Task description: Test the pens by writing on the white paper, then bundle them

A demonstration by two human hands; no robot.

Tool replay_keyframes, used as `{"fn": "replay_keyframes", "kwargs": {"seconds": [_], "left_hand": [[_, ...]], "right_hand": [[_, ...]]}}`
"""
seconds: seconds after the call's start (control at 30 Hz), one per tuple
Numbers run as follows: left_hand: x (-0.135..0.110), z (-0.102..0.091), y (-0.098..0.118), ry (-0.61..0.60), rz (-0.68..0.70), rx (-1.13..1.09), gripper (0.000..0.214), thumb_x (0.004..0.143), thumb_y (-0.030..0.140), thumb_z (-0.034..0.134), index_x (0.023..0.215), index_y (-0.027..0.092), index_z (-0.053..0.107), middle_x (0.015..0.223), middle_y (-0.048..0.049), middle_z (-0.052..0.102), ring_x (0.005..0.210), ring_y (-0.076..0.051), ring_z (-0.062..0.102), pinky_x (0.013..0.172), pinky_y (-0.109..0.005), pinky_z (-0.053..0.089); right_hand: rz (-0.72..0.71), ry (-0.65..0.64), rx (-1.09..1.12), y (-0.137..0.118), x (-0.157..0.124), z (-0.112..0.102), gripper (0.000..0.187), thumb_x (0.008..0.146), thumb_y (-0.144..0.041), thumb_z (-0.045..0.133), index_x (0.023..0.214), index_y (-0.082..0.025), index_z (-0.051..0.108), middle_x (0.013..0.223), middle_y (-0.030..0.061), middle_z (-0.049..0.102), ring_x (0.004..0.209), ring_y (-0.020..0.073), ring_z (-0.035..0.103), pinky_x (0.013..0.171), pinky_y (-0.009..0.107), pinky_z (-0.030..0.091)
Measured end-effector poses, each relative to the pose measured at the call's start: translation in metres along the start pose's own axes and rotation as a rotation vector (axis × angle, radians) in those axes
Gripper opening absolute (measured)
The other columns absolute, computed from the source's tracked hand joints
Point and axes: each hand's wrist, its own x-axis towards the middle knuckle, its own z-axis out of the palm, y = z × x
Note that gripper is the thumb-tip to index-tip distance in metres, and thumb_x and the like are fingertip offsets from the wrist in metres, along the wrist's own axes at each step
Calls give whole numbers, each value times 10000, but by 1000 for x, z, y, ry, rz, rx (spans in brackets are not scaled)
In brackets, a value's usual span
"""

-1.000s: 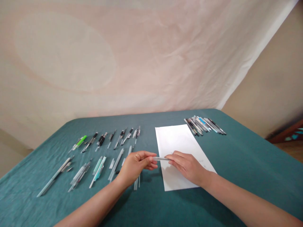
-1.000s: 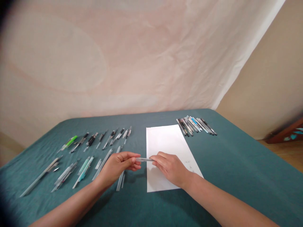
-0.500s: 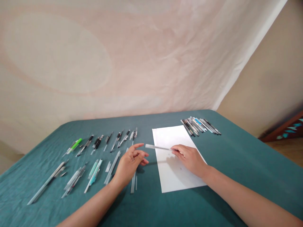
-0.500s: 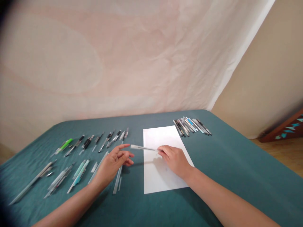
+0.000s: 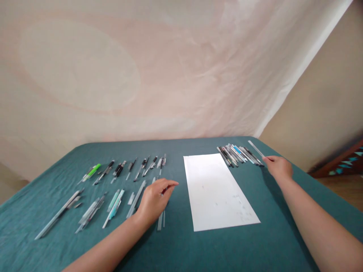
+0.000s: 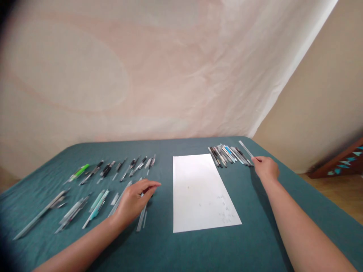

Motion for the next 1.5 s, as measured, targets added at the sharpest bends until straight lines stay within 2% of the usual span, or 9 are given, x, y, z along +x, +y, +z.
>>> {"fn": "replay_keyframes", "kwargs": {"seconds": [0.13,0.33,0.6,0.73,0.9,1.1,1.33,1.4,1.5], "left_hand": [[7,-14,-6,61,-118,32,226,884,266,472,964,239,682,895,0,679,750,-137,591,681,-232,422],[12,-21,-17,63,-197,69,251,870,297,463,965,244,689,908,5,687,708,-140,578,651,-233,408],[15,-39,-9,-257,-93,353,181,815,222,502,863,231,677,861,-18,669,873,-204,585,734,-283,403],[10,-46,3,-431,-95,578,139,780,230,545,762,206,680,806,-64,675,819,-255,604,706,-344,403],[2,-39,8,-559,-93,677,162,791,267,548,730,193,679,791,-86,688,786,-290,631,700,-387,413],[4,-34,16,-567,-99,656,184,822,317,527,752,197,649,807,-66,695,774,-267,643,674,-351,433],[2,-25,18,-568,-174,725,335,861,433,449,805,171,650,819,-119,694,777,-295,649,666,-371,455],[-1,-18,17,-556,-195,725,354,858,441,437,833,161,651,824,-136,691,775,-304,649,659,-379,462],[-3,-10,16,-532,-201,710,353,858,400,417,856,140,655,835,-162,685,786,-313,650,674,-391,467]], "right_hand": [[99,-53,-61,22,-2,12,450,763,-500,523,995,-173,728,976,191,686,695,311,597,496,346,337],[106,-88,-81,23,-3,20,455,751,-507,524,1020,-200,724,990,203,677,701,322,590,494,364,325],[43,-74,-95,21,-7,18,406,776,-432,492,1009,-198,727,986,233,644,654,248,557,510,355,297],[30,-59,-93,19,-11,16,412,772,-437,488,995,-188,730,947,226,640,614,234,530,502,352,286],[6,-36,-78,15,-14,13,384,759,-415,499,959,-190,736,920,210,636,588,216,497,498,337,283],[5,-3,-64,11,-17,11,387,764,-397,494,1004,-193,721,922,193,628,608,216,463,504,328,275],[-27,92,-39,3,-22,2,395,829,-394,425,1025,-189,700,964,162,622,735,235,510,572,328,319],[-93,166,-5,-9,-26,-6,386,857,-373,396,1058,-202,679,995,135,622,819,229,528,637,322,347],[-300,274,109,-42,-37,-19,344,860,-345,415,1009,-193,685,932,96,643,841,208,552,718,301,377]]}}
